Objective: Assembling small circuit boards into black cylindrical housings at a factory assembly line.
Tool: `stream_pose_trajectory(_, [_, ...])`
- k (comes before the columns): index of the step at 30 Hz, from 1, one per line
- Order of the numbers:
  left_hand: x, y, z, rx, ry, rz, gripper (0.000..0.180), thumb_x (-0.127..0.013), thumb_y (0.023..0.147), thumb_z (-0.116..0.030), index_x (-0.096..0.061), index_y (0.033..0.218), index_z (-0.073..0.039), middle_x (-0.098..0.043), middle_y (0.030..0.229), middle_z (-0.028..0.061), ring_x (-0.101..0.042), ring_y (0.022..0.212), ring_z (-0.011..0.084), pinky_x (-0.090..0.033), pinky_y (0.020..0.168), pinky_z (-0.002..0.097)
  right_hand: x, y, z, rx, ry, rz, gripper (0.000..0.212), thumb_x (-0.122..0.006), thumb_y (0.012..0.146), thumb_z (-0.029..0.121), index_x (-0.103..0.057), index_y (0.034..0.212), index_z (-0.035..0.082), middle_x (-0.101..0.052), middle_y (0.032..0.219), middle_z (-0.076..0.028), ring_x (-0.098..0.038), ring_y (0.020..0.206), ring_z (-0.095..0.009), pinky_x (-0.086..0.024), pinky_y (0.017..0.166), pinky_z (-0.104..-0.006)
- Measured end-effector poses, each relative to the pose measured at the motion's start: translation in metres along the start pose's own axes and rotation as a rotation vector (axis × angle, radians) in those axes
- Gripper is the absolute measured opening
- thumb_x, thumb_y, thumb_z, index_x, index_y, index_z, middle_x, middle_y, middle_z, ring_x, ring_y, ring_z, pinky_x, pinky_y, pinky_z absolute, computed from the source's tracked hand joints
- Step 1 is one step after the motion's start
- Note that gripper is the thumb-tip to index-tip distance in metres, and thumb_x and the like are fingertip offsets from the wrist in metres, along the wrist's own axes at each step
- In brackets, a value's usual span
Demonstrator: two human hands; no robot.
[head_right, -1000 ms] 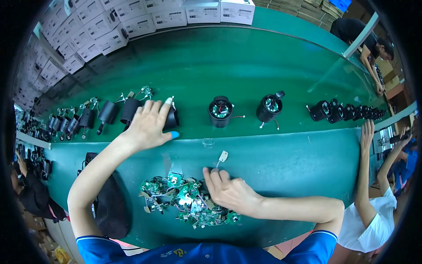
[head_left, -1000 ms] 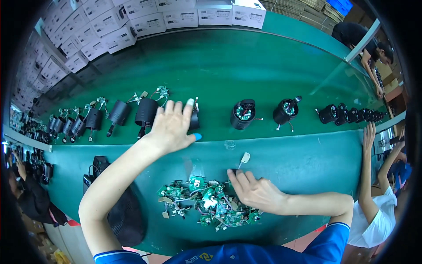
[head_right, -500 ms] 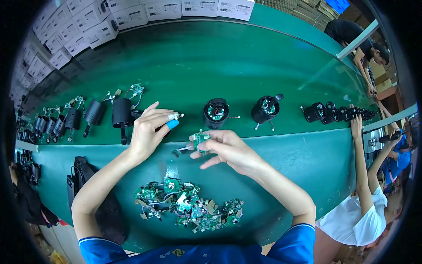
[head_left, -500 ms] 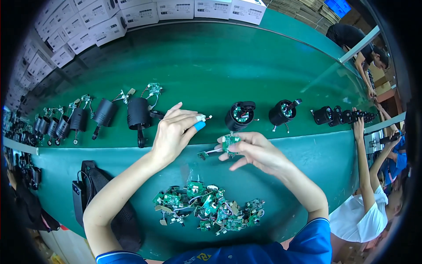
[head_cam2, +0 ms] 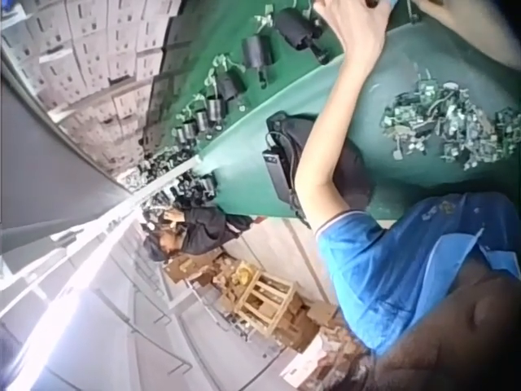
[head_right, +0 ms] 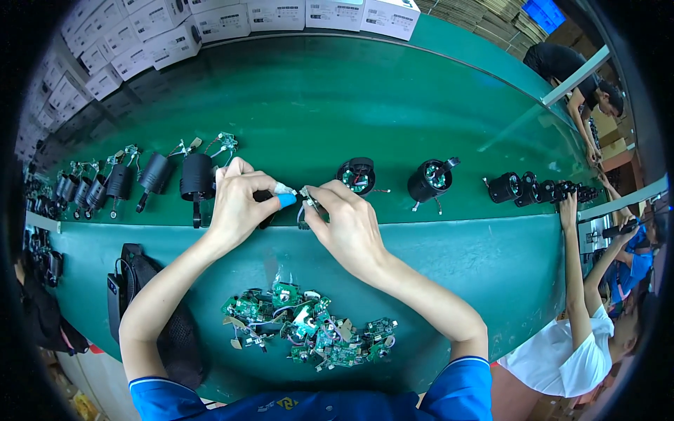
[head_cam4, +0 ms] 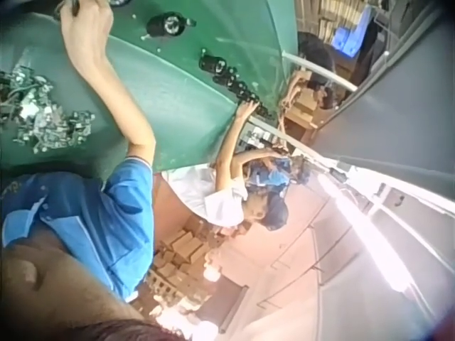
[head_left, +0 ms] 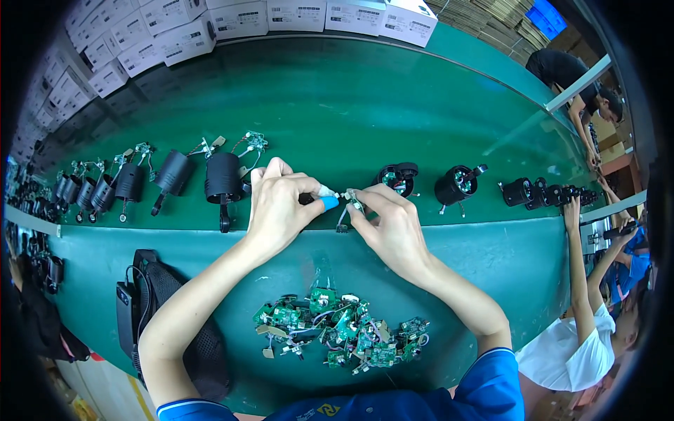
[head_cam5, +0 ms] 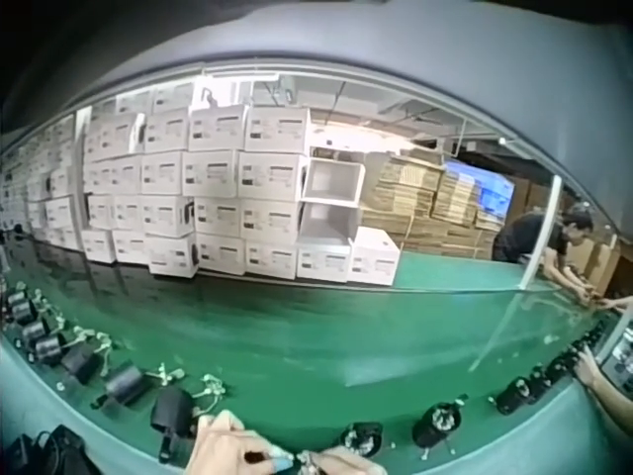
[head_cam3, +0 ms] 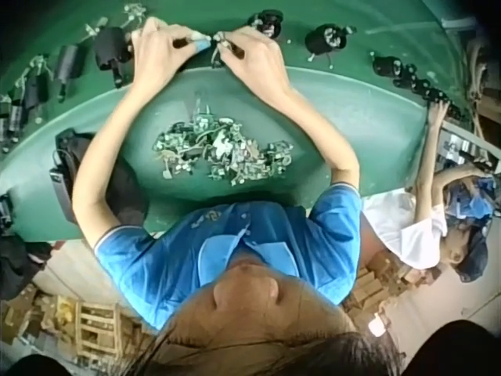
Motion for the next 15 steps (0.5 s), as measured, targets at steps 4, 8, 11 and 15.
stream_pose_trajectory(4, [-0.001, 0.003, 0.002, 0.125, -0.004, 0.098, 0.01, -0.073, 0.074, -0.013, -0.076, 0.084, -0.011, -0.065, 0.075, -0.002, -0.039, 0.08, 0.0152, -0.028, 0.084, 0.0317, -0.002, 0.001, 0.003, 0.067, -0.118, -0.039, 0.023, -0.066, 0.081, 0.003, -0.067, 0.1, -0.008, -0.065, 0.091, -0.009, -0.057, 0.065, -0.017, -0.049, 0.058, -0.0291])
stream_pose_trajectory(8, [-0.003, -0.001, -0.001, -0.069, 0.002, -0.053, 0.009, -0.072, 0.074, -0.013, -0.075, 0.082, -0.01, -0.065, 0.074, -0.0021, -0.039, 0.08, 0.0162, -0.028, 0.084, 0.0325, -0.011, 0.002, -0.004, 0.05, -0.059, -0.006, 0.026, -0.067, 0.079, 0.003, -0.067, 0.102, -0.008, -0.065, 0.094, -0.01, -0.057, 0.064, -0.017, -0.049, 0.059, -0.0292])
stream_pose_trajectory(11, [-0.003, -0.001, -0.004, -0.11, 0.037, -0.065, 0.006, -0.07, 0.073, -0.014, -0.073, 0.078, -0.011, -0.064, 0.072, -0.0016, -0.04, 0.079, 0.0171, -0.029, 0.084, 0.0339, -0.011, 0.004, -0.004, -0.005, 0.016, 0.03, 0.027, -0.068, 0.079, 0.003, -0.067, 0.103, -0.008, -0.066, 0.096, -0.01, -0.058, 0.064, -0.017, -0.049, 0.059, -0.0291])
stream_pose_trajectory(15, [-0.003, 0.001, -0.008, -0.147, 0.063, -0.064, 0.004, -0.069, 0.073, -0.014, -0.071, 0.073, -0.011, -0.064, 0.07, -0.0008, -0.04, 0.078, 0.0181, -0.029, 0.084, 0.0356, -0.011, 0.004, -0.005, -0.068, 0.084, 0.057, 0.029, -0.068, 0.079, 0.003, -0.067, 0.105, -0.008, -0.066, 0.098, -0.011, -0.058, 0.064, -0.017, -0.049, 0.058, -0.0288])
Point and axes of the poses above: each hand's wrist, its own y-axis towards the middle knuckle, its own x-axis out of the back of the hand, z = x × y, the point moved 5 cm from there along y, towards the middle knuckle
